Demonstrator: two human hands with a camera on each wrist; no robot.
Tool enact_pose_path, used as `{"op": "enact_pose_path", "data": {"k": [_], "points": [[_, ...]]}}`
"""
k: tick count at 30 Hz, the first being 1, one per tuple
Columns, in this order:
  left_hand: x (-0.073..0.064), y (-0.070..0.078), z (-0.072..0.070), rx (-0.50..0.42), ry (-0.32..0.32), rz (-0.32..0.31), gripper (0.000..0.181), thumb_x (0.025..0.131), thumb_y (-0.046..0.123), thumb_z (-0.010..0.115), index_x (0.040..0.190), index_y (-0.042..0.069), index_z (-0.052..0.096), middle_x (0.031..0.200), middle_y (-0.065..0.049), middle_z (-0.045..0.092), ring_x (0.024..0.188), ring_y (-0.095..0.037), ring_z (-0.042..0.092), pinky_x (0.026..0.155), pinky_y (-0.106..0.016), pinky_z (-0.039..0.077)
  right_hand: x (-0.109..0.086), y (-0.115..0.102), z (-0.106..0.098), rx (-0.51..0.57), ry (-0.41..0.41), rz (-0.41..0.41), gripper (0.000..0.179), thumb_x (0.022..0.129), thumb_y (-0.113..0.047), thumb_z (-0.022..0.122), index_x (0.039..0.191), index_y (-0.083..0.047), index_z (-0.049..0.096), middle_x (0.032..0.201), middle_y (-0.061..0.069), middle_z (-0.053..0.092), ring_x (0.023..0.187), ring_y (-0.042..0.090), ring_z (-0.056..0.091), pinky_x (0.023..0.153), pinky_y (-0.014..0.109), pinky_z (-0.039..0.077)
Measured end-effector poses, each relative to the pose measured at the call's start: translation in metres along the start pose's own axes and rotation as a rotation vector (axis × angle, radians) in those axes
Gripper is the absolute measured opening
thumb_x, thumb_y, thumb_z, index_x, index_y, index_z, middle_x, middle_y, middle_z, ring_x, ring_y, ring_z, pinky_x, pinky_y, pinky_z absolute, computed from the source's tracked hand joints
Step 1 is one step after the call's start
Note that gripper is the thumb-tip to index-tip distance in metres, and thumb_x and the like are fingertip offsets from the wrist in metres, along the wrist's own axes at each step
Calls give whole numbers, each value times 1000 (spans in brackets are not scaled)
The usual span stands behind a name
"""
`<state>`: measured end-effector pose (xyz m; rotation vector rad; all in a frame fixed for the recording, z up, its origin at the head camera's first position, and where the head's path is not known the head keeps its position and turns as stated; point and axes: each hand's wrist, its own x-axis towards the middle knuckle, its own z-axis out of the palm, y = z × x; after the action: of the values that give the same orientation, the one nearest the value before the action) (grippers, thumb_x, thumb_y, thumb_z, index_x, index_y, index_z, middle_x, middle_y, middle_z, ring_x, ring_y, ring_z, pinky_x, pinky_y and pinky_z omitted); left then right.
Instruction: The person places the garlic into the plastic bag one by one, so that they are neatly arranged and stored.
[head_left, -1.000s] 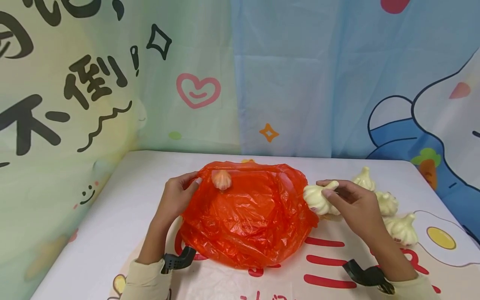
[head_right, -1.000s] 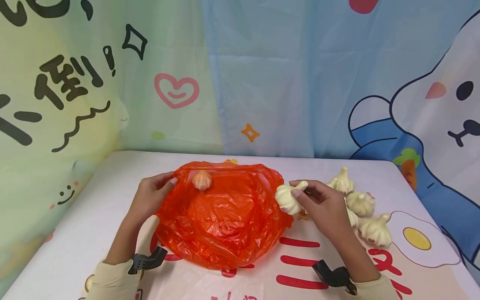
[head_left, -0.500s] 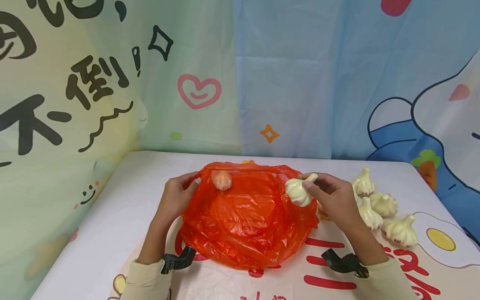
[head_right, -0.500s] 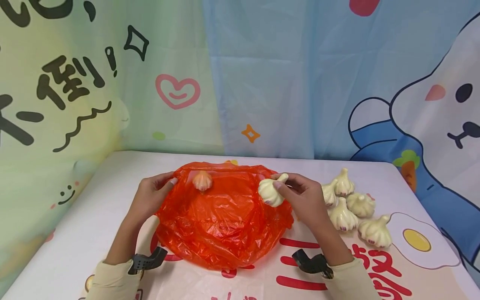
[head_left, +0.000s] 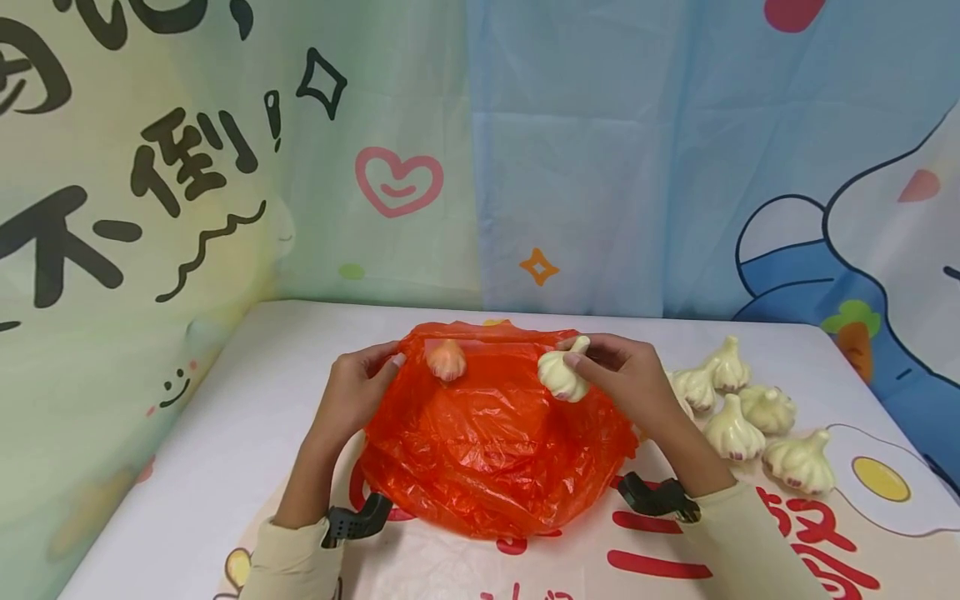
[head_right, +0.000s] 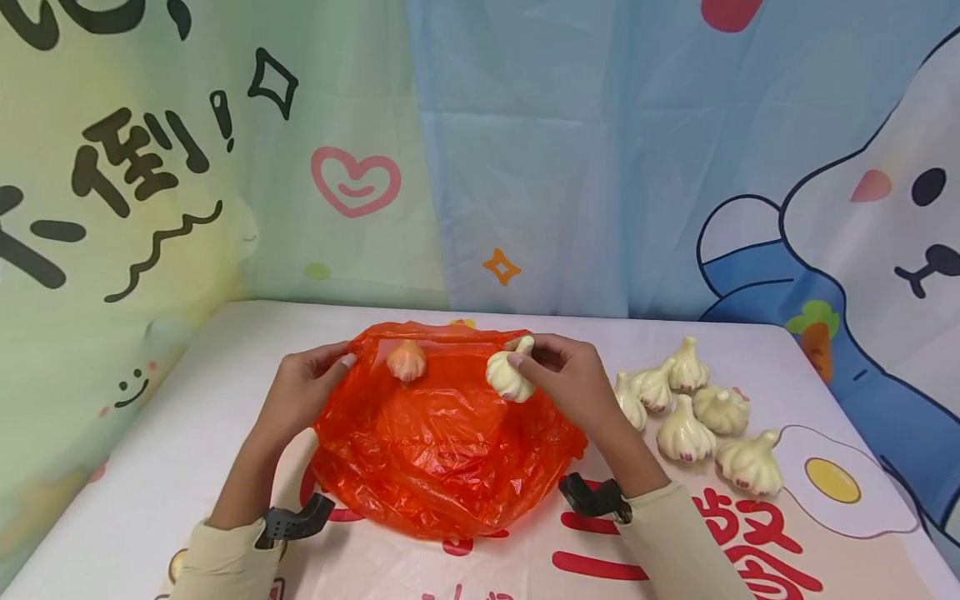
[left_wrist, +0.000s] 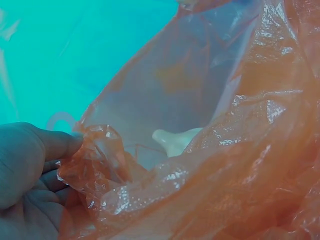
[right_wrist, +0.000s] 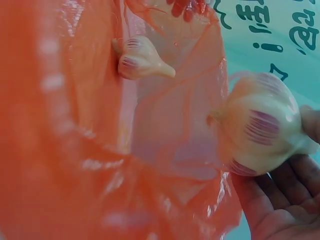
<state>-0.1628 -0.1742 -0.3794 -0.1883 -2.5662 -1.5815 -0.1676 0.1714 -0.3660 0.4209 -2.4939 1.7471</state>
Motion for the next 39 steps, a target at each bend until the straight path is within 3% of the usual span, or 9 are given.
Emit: {"op": "enact_pose_path", "data": {"k": [10, 20, 24, 32, 39], "points": [[-1, -2, 2, -18, -6, -31, 32, 99, 19, 59, 127, 4, 64, 112, -13, 68, 89, -28, 68, 74, -36, 58, 21, -3, 31, -64, -154, -30, 25, 90, -23, 72, 104, -2, 71, 99, 8, 68, 89, 22, 66, 78, 28, 56], [-1, -3, 2, 4, 0, -37, 33, 99, 19, 59, 127, 3, 63, 113, -13, 67, 90, -26, 68, 77, -38, 58, 37, 8, 77, -138, -269, -16, 21, 88, -26, 74, 100, -8, 74, 93, -1, 69, 89, 17, 63, 81, 31, 55], [-1, -2, 4, 1, 1, -38, 33, 99, 19, 59, 127, 3, 63, 113, -12, 67, 91, -26, 68, 77, -37, 58, 44, 10, 91, -189, -238, 24, 17, 88, -25, 74, 97, -11, 74, 88, -2, 68, 84, 18, 61, 79, 31, 54], [0, 1, 7, 9, 4, -29, 33, 98, 19, 59, 127, 3, 63, 114, -13, 67, 92, -28, 68, 76, -38, 58, 55, 17, 108, -273, -45, 91, 19, 89, -28, 73, 85, -9, 72, 70, 0, 57, 68, 19, 52, 59, 27, 46], [0, 6, 9, 16, 4, -38, 33, 98, 18, 59, 128, 2, 63, 116, -14, 67, 93, -28, 68, 77, -39, 57, 60, 27, 115, -234, 72, 132, 18, 90, -24, 72, 99, -8, 72, 85, 3, 66, 77, 21, 56, 70, 31, 53]]}}
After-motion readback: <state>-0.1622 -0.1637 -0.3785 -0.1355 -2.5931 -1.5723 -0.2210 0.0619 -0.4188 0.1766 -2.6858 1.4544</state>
